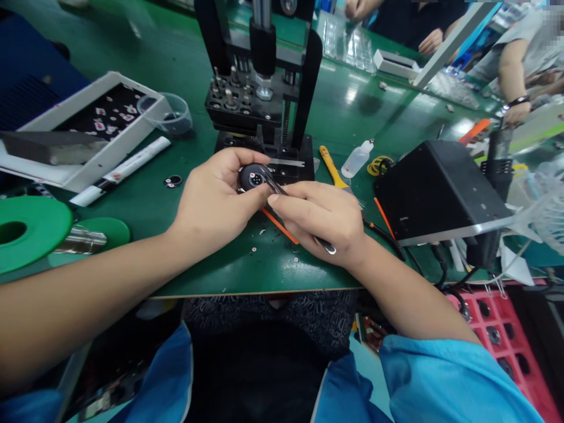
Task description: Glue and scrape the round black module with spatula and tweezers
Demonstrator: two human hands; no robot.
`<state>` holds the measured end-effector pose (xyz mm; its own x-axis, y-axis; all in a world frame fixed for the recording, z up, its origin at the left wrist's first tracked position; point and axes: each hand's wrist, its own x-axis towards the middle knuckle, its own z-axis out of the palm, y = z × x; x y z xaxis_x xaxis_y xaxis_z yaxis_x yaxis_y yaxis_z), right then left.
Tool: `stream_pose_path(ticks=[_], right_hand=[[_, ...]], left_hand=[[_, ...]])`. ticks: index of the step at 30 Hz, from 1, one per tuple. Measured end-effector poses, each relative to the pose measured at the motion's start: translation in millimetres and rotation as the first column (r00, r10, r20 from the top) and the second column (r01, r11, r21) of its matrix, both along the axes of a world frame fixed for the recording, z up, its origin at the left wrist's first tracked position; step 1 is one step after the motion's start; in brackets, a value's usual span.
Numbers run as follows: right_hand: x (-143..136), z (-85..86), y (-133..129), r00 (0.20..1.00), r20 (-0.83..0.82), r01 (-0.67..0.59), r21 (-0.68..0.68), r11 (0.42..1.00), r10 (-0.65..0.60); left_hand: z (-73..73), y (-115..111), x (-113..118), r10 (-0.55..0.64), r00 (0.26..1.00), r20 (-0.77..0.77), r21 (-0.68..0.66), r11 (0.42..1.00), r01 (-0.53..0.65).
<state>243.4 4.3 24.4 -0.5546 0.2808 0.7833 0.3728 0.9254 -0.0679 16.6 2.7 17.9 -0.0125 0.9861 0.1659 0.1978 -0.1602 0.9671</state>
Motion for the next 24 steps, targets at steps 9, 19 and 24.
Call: stream_pose_path(ticks=[9,19,24], right_hand=[[0.6,-2.7,2.2,1.000,-0.028,-0.004,-0.021,1.000,0.003],[0.0,0.5,3.4,1.000,0.005,-0.016,0.018,1.000,0.016],[0.0,0.2,4.5,0.999,0.022,-0.049,0.058,0.997,0.047]], left_hand=[[-3.7,0.3,1.2,-0.005,0.999,0.045,0.006,1.000,0.005],[-0.9,-0.3,0.3,-0.011,0.998,0.057,-0.022,1.000,0.013],[-0.9,0.4,0.9,-0.021,0.996,0.091,-0.057,0.998,0.026]])
